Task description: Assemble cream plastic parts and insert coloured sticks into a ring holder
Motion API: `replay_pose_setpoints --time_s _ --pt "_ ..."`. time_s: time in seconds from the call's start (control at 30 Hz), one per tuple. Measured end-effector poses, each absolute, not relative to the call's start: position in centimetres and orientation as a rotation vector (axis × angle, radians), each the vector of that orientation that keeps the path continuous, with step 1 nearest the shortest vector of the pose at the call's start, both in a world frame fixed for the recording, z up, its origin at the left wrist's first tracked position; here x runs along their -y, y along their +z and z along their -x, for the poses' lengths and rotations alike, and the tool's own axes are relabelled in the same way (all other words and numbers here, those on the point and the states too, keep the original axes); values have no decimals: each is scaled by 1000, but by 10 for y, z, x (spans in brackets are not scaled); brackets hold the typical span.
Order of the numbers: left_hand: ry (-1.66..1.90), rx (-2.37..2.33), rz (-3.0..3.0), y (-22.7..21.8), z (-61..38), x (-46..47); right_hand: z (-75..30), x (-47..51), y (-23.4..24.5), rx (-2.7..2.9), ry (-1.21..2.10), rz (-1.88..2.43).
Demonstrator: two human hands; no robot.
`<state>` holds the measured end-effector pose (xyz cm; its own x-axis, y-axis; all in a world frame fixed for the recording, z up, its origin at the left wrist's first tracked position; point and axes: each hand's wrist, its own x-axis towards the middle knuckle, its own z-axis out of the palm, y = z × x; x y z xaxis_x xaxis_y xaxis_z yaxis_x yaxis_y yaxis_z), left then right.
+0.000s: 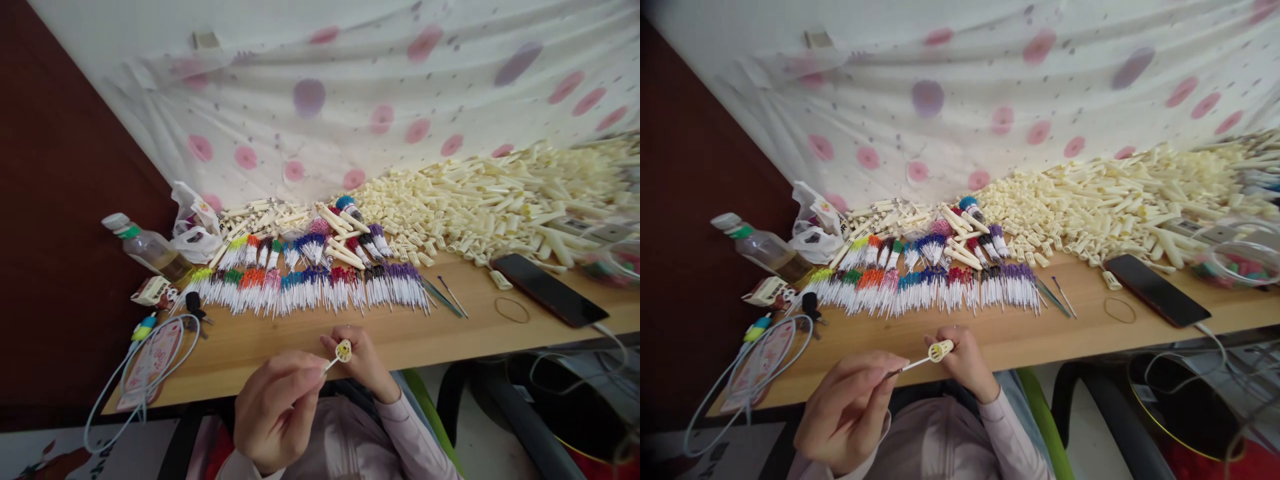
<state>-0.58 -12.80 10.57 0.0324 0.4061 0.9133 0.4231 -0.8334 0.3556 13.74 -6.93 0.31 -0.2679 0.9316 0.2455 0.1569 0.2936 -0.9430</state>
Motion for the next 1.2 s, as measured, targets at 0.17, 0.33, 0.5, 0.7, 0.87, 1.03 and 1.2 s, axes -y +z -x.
replay_pose_setpoints --time_s 0.17,0.33,0.5,0.7,0.87,1.03,1.2 --pt "-1914 921 2289 107 5 128 -137 69 5 1659 1077 1005" --pt "-1778 934 2426 101 6 126 -137 69 1 1659 1065 1003" --pt "-1828 980 2393 92 3 123 -137 69 0 1667 1061 998" --pt "-1873 975 2383 91 3 123 -137 69 2 1670 1058 995" --pt "-1850 958 2407 92 2 122 -136 70 2 1668 1061 991" --pt "-1857 956 2413 89 1 120 -137 69 0 1673 1063 981" --pt "-1880 944 2406 85 -2 119 -137 69 -4 1676 1057 984"
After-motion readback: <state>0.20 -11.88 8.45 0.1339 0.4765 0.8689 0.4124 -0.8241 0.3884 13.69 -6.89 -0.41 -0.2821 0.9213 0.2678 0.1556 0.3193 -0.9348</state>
